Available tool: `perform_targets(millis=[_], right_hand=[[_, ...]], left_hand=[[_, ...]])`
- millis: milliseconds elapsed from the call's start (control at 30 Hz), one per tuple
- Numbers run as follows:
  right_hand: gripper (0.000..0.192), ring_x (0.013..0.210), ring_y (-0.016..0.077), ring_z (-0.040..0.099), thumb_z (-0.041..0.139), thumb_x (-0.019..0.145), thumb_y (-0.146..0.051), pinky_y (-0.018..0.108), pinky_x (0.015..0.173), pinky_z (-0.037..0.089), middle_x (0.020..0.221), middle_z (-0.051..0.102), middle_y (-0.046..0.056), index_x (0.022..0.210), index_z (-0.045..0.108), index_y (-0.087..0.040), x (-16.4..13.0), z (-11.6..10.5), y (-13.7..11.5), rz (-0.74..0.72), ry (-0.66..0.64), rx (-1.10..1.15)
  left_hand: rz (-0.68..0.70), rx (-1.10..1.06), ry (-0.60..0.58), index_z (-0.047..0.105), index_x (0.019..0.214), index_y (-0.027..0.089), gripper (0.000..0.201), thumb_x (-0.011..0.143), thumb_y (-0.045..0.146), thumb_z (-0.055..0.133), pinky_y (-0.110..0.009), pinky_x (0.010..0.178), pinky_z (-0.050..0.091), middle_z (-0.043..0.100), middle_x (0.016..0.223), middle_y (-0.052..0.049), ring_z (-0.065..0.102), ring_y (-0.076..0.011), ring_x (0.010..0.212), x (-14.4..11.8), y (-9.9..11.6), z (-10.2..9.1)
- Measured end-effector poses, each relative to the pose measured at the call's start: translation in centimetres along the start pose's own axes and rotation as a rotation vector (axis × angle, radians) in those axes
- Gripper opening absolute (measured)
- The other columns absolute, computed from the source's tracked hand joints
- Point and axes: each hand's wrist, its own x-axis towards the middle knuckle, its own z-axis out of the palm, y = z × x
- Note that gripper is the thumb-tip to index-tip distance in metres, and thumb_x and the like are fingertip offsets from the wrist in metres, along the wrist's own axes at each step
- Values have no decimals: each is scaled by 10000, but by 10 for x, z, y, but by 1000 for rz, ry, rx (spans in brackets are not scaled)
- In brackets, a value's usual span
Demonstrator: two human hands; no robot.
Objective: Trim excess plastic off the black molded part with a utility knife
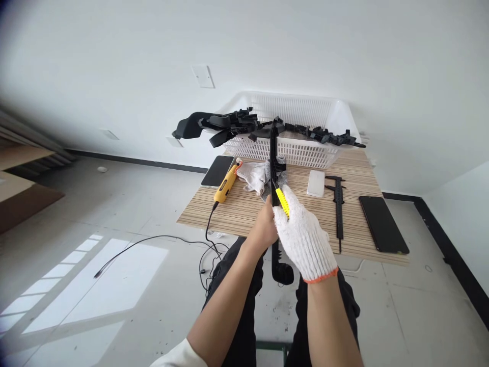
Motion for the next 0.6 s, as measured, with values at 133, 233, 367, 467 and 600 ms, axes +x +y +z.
perform_targets(millis=[133, 233, 367, 467, 600], right_hand=[[571, 1064, 283, 715, 409, 991, -398, 456, 947, 555, 1204, 732, 114, 1543, 415, -253, -1, -4, 4, 2, -28, 36], [580, 1038, 281, 723, 423, 982, -372, 464, 946, 557, 1195, 737, 120, 1547, 408, -241, -2, -5, 3, 13, -32, 20], [573, 955, 282, 741, 444, 968, -346, 459, 884, 581, 1106, 762, 127, 1526, 446, -215, -2, -6, 1, 26, -15, 6], [561, 942, 284, 741, 445, 963, -341, 448, 853, 589, 1093, 764, 128, 1507, 473, -208, -1, -6, 3, 5, 7, 1], [567, 1017, 285, 724, 475, 951, -337, 408, 851, 585, 1192, 736, 136, 1504, 477, -211, -1, -6, 9, -70, 18, 6]], left_hand=[[-3, -48, 12, 506, 1121, 163, 200, 957, 277, 493, -507, 970, 481, 689, 902, -133, 672, -321, 966, 0, 1, 1], [-3, -47, 5, 503, 1120, 161, 214, 967, 310, 483, -515, 965, 476, 686, 887, -137, 673, -329, 948, 0, 1, 1], [2, -27, -1, 506, 1157, 151, 250, 968, 311, 470, -525, 968, 469, 692, 947, -168, 665, -348, 992, -1, 0, 2], [-19, -35, -8, 509, 1177, 159, 263, 951, 292, 497, -521, 964, 467, 695, 965, -166, 660, -357, 1023, -2, 1, 2], [-4, -80, -6, 523, 1179, 159, 260, 943, 266, 508, -514, 944, 477, 693, 972, -167, 656, -353, 1011, -4, 1, 1]])
